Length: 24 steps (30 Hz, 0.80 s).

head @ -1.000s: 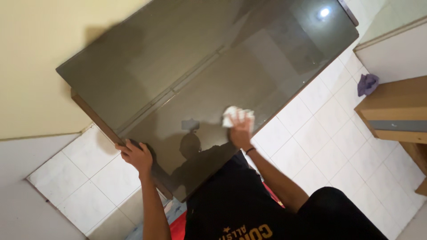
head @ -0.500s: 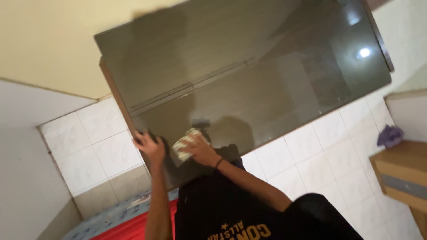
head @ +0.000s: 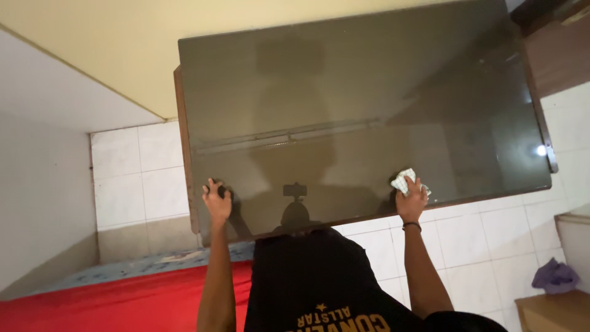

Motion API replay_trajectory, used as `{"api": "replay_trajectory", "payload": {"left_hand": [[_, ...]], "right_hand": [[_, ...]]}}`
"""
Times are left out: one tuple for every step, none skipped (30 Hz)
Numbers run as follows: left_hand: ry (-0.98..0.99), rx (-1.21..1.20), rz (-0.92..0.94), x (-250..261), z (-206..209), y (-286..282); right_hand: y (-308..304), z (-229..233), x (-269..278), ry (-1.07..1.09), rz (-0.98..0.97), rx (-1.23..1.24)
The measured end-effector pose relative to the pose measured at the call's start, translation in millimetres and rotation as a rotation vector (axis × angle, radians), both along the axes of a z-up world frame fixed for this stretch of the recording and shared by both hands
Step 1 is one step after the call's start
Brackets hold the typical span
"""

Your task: The person wipes the surface of a dark brown cabinet door with a white cloth. They move the cloth back and forth across the surface, covering different areas of the cabinet door.

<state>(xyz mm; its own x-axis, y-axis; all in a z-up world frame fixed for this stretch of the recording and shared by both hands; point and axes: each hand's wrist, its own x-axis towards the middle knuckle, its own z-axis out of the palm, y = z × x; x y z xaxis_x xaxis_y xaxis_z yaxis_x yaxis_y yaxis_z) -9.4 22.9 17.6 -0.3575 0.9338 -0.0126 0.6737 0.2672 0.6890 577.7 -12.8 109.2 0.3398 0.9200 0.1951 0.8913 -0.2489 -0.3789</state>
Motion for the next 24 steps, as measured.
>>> {"api": "replay_trajectory", "payload": {"left_hand": [[0.014, 0.01, -0.007, 3.3, 1.5, -1.9], [0.027, 0.019, -0.013, 8.0, 2.8, -3.9], [0.054, 0.032, -0.038, 16.8, 4.0, -9.4], [0.081, 0.045, -0.063, 26.6, 5.4, -18.4], [0.107, 0.059, -0.083, 36.0, 6.6, -26.4], [0.115, 0.083, -0.066, 50.8, 6.9, -37.5], [0.127, 0.106, -0.047, 71.9, 7.0, -54.5], [0.139, 0.129, -0.029, 92.7, 6.8, -68.3], [0.128, 0.101, 0.004, 109.8, 6.4, -80.0], [0.117, 0.072, 0.036, 124.5, 6.0, -90.5], [0.106, 0.043, 0.073, 132.3, 5.6, -97.8], [0.064, 0.033, 0.063, 130.7, 5.1, -98.8], [0.021, 0.025, 0.055, 126.5, 4.5, -95.2], [-0.022, 0.019, 0.048, 123.4, 4.2, -92.7], [-0.008, 0.003, 0.041, 122.8, 4.3, -93.4], [0.005, -0.013, 0.034, 122.4, 4.3, -93.6], [0.017, -0.029, 0.025, 121.9, 4.0, -94.5], [0.011, 0.009, 0.035, 119.9, 3.3, -93.6], [0.002, 0.043, 0.041, 119.8, 1.5, -93.7], [-0.006, 0.077, 0.048, 121.1, -0.2, -94.7], [-0.02, 0.069, 0.071, 122.1, -0.9, -94.7], [-0.034, 0.061, 0.093, 123.8, -1.2, -95.1], [-0.047, 0.053, 0.115, 124.1, -1.6, -94.4], [-0.044, 0.052, 0.118, 123.8, -2.5, -91.8]], "right_hand": [[-1.3, -1.3, 1.3, -0.057, -0.016, -0.011], [-1.6, -5.7, -3.6, -0.114, -0.033, -0.021], [-1.5, -8.9, -8.2, -0.175, -0.05, -0.03], [-1.0, -12.7, -15.2, -0.192, -0.087, -0.048], [2.8, -17.2, -23.9, -0.21, -0.121, -0.063], [6.8, -19.6, -29.0, -0.228, -0.155, -0.077], [9.5, -20.7, -31.7, -0.213, -0.133, -0.072], [11.8, -21.2, -32.8, -0.199, -0.112, -0.067], [12.7, -21.0, -31.8, -0.185, -0.088, -0.065], [13.0, -19.7, -28.5, -0.159, -0.032, -0.041], [13.2, -17.3, -24.2, -0.134, 0.029, -0.018], [12.7, -14.7, -20.4, -0.108, 0.09, 0.006], [14.1, -11.4, -16.0, -0.106, 0.124, 0.015], [15.6, -8.2, -12.4, -0.103, 0.159, 0.024], [16.0, -5.5, -10.6, -0.1, 0.192, 0.031], [16.7, -3.3, -9.7, -0.03, 0.175, 0.035], [15.6, -0.8, -8.4, 0.04, 0.156, 0.036], [16.1, 1.0, -7.5, 0.109, 0.137, 0.036], [15.8, 1.5, -7.0, 0.029, 0.124, -0.037], [17.0, 0.3, -9.7, -0.052, 0.11, -0.109], [19.6, -0.3, -13.5, -0.132, 0.094, -0.175], [20.3, 0.1, -16.2, -0.126, 0.12, -0.16], [19.5, -0.2, -20.4, -0.118, 0.145, -0.146], [19.3, -0.7, -24.0, -0.11, 0.17, -0.132]]}}
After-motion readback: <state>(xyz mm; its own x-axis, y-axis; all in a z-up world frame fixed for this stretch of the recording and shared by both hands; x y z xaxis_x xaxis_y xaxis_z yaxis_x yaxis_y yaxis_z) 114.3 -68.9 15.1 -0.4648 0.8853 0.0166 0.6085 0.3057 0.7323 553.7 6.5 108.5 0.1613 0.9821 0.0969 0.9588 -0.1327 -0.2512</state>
